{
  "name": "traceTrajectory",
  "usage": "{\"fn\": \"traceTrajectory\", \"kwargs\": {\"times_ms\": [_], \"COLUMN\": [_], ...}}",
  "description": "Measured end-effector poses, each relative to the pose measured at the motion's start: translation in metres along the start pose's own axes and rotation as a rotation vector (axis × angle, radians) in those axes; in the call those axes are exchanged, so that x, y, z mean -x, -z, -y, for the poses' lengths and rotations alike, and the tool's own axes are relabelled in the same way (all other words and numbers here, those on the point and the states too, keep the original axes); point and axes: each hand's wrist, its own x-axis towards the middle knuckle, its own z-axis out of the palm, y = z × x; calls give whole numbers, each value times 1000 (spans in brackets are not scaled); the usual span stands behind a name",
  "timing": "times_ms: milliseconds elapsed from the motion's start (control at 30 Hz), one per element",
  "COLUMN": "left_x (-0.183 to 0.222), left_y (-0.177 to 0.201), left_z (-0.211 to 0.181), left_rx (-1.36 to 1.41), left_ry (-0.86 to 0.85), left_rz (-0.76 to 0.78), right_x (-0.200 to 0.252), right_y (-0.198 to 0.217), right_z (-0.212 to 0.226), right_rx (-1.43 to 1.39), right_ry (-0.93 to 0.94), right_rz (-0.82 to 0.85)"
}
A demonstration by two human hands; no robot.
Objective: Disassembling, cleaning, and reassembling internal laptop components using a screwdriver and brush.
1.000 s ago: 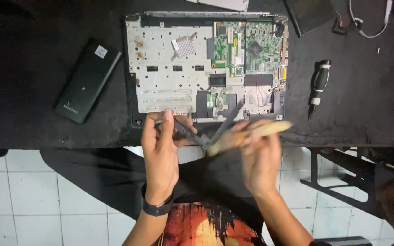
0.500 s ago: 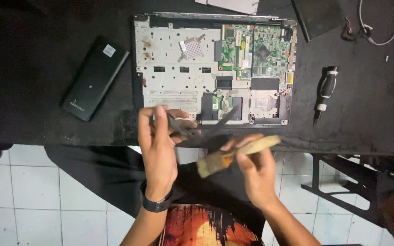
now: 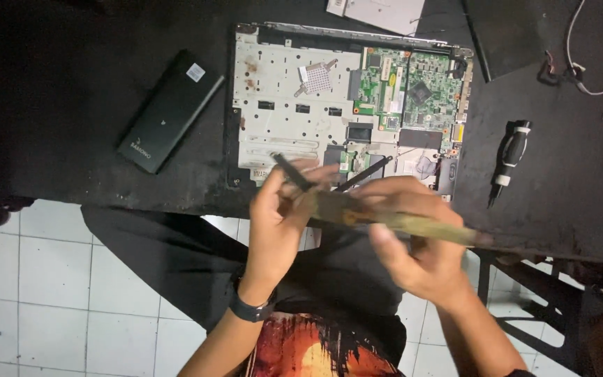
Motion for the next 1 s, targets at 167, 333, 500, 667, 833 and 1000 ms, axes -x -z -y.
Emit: {"fn": "traceTrajectory", "kwargs": {"times_ms": [167, 333, 500, 667, 833, 1000], "left_x": [5, 5, 6, 7, 8, 4], "left_y": [2, 3, -2, -8, -4, -11], "left_z": [14, 5, 4, 2, 8, -1], "left_rx": [-100, -191, -373, -633, -667, -572], "left_ry": [149, 53, -38, -296, -102, -100], "left_rz": [42, 45, -119, -231, -197, -168], "right_x": [-27, -30, -22, -23, -29, -16], "right_y": [5, 0, 4, 9, -2, 3], "right_z": [-8, -3, -12, 12, 5, 5], "right_rx": [437, 110, 590, 565, 379, 682], "right_ry": [199, 144, 151, 227, 336, 67], "right_rz": [184, 238, 208, 157, 145, 3]}}
